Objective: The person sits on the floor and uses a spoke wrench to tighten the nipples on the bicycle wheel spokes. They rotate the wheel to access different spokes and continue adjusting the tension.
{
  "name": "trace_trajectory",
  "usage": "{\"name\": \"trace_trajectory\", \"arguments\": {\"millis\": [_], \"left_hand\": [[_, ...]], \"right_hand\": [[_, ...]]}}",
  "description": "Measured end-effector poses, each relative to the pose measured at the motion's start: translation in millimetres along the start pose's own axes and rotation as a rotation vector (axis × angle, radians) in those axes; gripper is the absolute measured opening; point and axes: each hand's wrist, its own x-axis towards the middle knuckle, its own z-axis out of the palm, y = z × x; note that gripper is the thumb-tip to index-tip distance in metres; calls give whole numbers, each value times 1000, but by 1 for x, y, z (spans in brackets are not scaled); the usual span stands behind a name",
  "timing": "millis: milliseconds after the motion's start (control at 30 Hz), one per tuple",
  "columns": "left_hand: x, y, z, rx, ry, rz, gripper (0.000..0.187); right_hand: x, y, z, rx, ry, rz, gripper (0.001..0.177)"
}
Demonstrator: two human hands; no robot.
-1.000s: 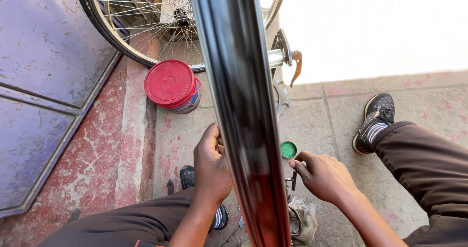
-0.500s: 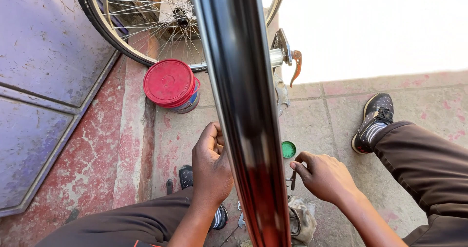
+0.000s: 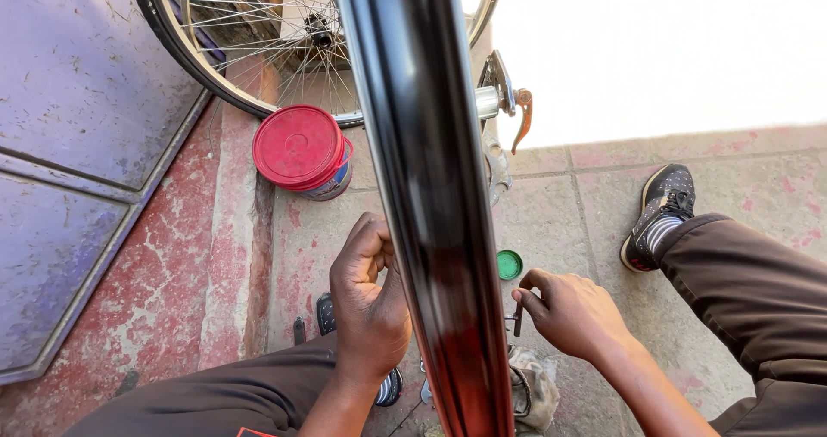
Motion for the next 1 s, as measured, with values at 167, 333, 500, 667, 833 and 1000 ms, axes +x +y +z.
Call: {"name": "trace_trajectory", "arguments": {"millis": [167,333,500,667,833,1000], "left_hand": [[-1,6,0,3,-22,58,20],[-2,5,-1,-12,6,0,14],[-3,9,0,-8,-31,5,21],[-3,10,0,-45,-41,7,16],[-2,14,-1,31,-73,87,25],[-6,14,-2,-18,-46,55,24]], "right_hand": [[-1,0,-1,-4,9,-15,35],[-1,-1,-2,-5,-1,-7,35],[-1,-2,-2,39,-43,9,33],[4,1,4,109,-71,-16,34],[1,-4,0,122,-91,11,38],[6,1,8,102,-69,-12,41]]}}
